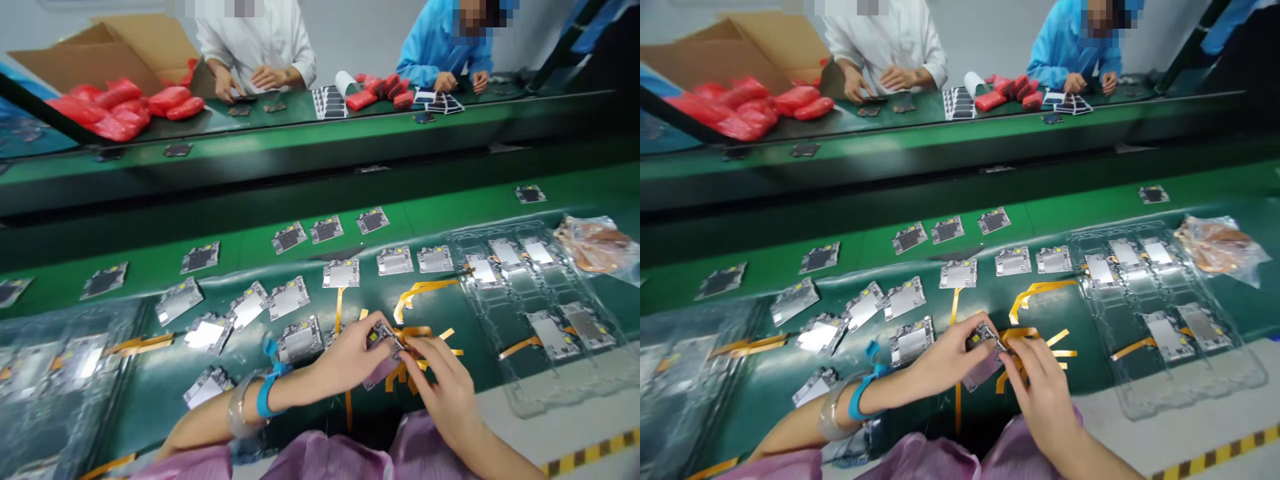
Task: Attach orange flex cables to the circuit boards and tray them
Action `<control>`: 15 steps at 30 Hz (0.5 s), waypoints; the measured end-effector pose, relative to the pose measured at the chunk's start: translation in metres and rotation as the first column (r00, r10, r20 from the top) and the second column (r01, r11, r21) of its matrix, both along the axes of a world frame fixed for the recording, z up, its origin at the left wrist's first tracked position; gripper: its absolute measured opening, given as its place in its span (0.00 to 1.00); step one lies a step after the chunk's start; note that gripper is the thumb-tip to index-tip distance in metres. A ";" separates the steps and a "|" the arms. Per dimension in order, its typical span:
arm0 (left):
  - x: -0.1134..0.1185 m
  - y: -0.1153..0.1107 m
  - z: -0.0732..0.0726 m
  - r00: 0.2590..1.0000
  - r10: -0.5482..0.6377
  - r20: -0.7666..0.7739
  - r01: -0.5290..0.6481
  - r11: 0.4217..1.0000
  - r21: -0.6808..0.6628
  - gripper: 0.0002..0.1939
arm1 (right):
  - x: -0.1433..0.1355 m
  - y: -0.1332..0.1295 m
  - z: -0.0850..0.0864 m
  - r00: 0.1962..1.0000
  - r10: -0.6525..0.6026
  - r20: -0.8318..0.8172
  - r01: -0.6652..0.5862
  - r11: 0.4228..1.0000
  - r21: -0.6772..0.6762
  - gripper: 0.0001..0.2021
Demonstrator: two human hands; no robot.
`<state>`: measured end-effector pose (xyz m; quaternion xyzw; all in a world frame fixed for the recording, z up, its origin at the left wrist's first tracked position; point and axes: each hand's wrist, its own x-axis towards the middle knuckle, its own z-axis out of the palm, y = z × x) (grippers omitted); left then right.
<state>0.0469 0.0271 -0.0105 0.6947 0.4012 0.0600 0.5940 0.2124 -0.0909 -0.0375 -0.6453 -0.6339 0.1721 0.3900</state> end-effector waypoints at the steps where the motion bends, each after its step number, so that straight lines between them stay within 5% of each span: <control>1: 0.002 -0.006 0.002 0.999 -0.034 -0.039 0.037 0.996 0.077 0.06 | -0.001 0.000 0.001 1.000 -0.003 0.000 0.003 1.000 -0.006 0.08; 5: 0.009 -0.027 0.001 0.973 -0.201 -0.113 0.229 0.907 0.353 0.05 | 0.003 -0.001 0.017 0.994 0.104 -0.045 -0.110 0.977 -0.185 0.08; 8: 0.015 -0.031 0.001 0.960 -0.273 -0.067 0.273 0.852 0.447 0.06 | 0.018 -0.007 0.025 0.970 0.122 -0.209 -0.199 0.896 -0.398 0.08; 10: 0.018 -0.026 0.003 0.966 -0.258 0.014 0.214 0.829 0.516 0.12 | 0.037 -0.014 0.019 0.898 -0.115 -0.425 -0.140 0.840 -0.524 0.09; 12: 0.018 -0.017 0.005 0.976 -0.208 0.071 0.135 0.820 0.556 0.17 | 0.065 -0.025 0.004 0.712 -0.435 -0.551 -0.001 0.784 -0.620 0.14; 15: 0.013 -0.005 0.001 0.991 -0.110 0.073 0.054 0.840 0.540 0.16 | 0.115 -0.045 -0.022 0.549 -0.656 -0.517 0.257 0.722 -0.643 0.20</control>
